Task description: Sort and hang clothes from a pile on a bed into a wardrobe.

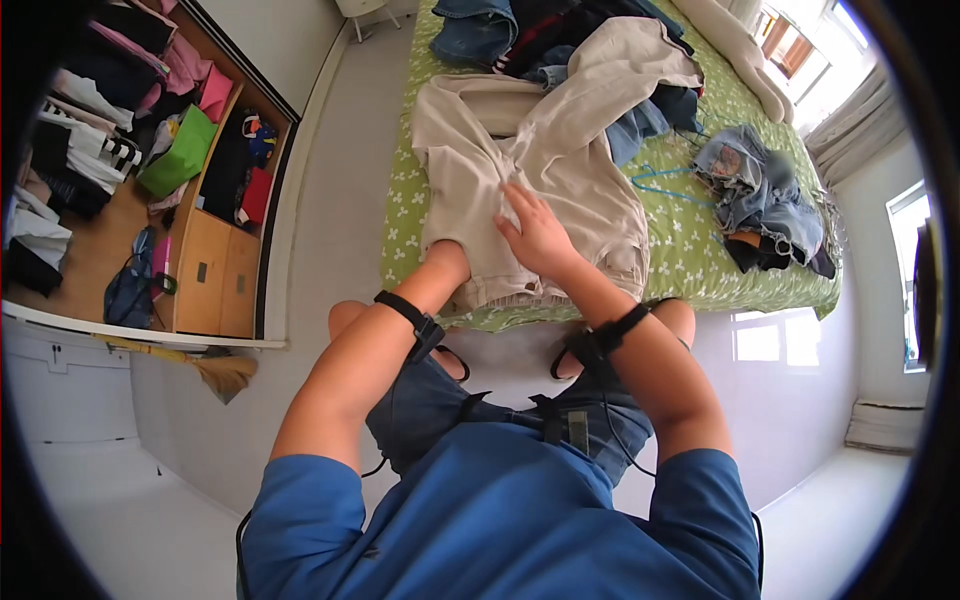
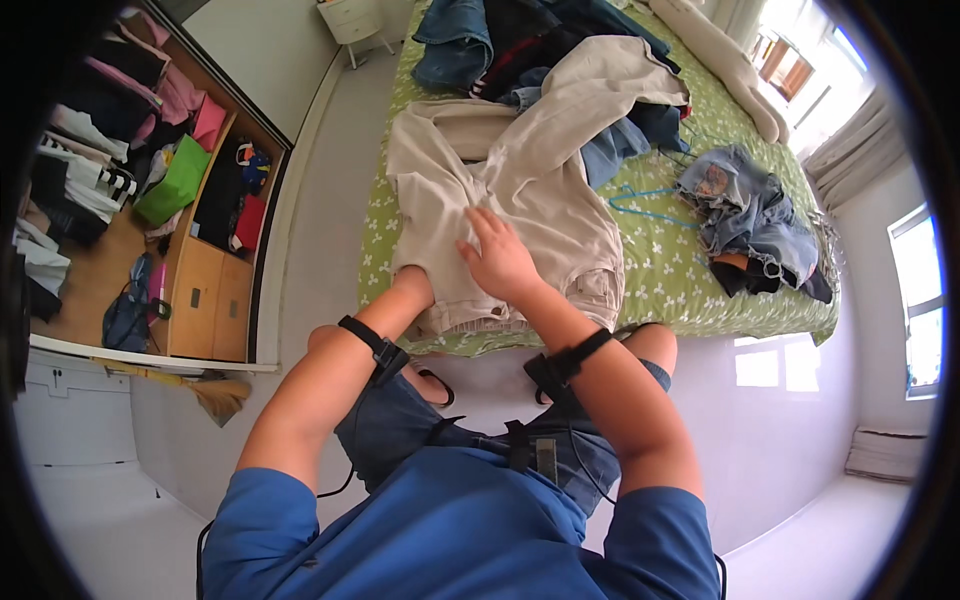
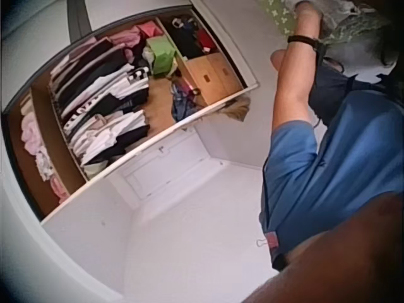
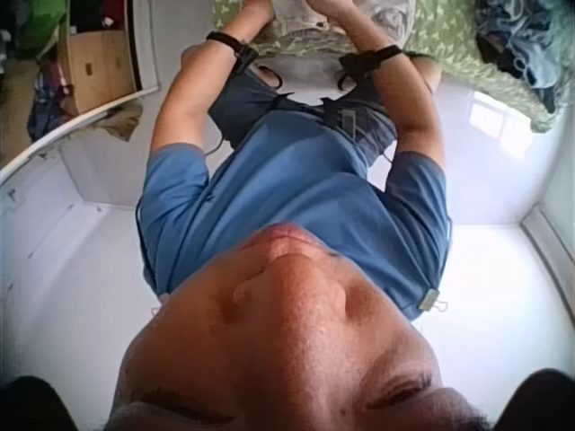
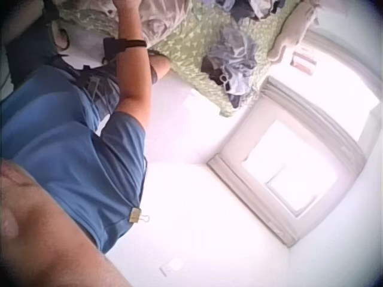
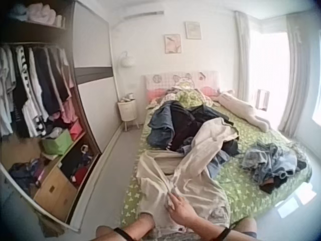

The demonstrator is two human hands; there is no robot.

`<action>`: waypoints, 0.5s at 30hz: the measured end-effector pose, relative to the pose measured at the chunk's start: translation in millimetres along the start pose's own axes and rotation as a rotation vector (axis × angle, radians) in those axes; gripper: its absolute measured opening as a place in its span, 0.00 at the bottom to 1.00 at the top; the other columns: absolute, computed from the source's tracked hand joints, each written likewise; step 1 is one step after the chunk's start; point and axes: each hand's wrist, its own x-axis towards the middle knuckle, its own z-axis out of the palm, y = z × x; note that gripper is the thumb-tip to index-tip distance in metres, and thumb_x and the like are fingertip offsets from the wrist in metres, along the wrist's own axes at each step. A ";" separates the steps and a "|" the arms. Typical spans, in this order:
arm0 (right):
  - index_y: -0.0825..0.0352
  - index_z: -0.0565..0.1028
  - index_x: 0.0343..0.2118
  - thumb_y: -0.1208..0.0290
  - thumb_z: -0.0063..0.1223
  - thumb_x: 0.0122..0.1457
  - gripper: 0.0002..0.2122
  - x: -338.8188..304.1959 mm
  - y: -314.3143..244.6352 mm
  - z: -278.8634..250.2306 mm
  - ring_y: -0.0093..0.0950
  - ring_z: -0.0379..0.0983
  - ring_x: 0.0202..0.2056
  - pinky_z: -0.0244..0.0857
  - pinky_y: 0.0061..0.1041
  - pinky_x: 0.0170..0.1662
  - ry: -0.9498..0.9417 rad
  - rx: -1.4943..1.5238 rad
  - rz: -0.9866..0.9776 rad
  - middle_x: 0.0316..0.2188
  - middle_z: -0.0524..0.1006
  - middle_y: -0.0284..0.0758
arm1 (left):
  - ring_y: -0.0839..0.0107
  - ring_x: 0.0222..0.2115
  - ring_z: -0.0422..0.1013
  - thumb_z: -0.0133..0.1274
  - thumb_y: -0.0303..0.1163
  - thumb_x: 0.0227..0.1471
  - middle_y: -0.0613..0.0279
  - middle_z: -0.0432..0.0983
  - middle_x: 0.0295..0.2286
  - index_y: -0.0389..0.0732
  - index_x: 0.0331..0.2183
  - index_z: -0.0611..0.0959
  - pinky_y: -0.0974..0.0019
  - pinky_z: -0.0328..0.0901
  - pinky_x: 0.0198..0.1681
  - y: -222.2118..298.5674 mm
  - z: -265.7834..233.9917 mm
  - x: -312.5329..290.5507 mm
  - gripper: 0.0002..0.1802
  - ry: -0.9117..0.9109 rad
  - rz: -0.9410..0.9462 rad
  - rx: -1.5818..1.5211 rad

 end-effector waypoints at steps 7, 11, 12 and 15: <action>0.72 0.81 0.55 0.50 0.69 0.58 0.30 65.6 20.7 -12.0 0.39 0.84 0.42 0.75 0.35 0.51 -0.363 0.344 0.632 0.43 0.86 0.48 | 0.58 0.74 0.46 0.42 0.49 0.69 0.53 0.48 0.74 0.44 0.75 0.54 0.58 0.40 0.77 11.0 20.4 -10.7 0.41 0.220 -0.075 0.161; 0.70 0.86 0.43 0.57 0.72 0.57 0.20 76.0 29.2 0.0 0.32 0.83 0.33 0.75 0.34 0.38 -0.269 0.271 0.592 0.35 0.86 0.41 | 0.60 0.76 0.36 0.39 0.47 0.72 0.57 0.40 0.76 0.47 0.76 0.48 0.60 0.38 0.78 16.3 -0.2 -12.9 0.41 0.080 -0.114 0.101; 0.70 0.86 0.43 0.57 0.72 0.57 0.20 77.5 34.9 3.4 0.32 0.83 0.33 0.75 0.34 0.38 -0.272 0.272 0.591 0.35 0.86 0.41 | 0.58 0.76 0.40 0.39 0.45 0.72 0.55 0.43 0.76 0.47 0.76 0.50 0.60 0.40 0.77 20.8 -6.4 -15.0 0.39 0.071 -0.161 -0.007; 0.69 0.87 0.41 0.58 0.72 0.55 0.19 76.4 48.1 10.8 0.33 0.84 0.35 0.76 0.34 0.41 -0.226 0.061 0.621 0.33 0.86 0.41 | 0.53 0.72 0.50 0.40 0.40 0.71 0.50 0.53 0.72 0.46 0.74 0.58 0.59 0.48 0.74 36.0 -47.7 -25.3 0.34 -0.067 -0.234 -0.284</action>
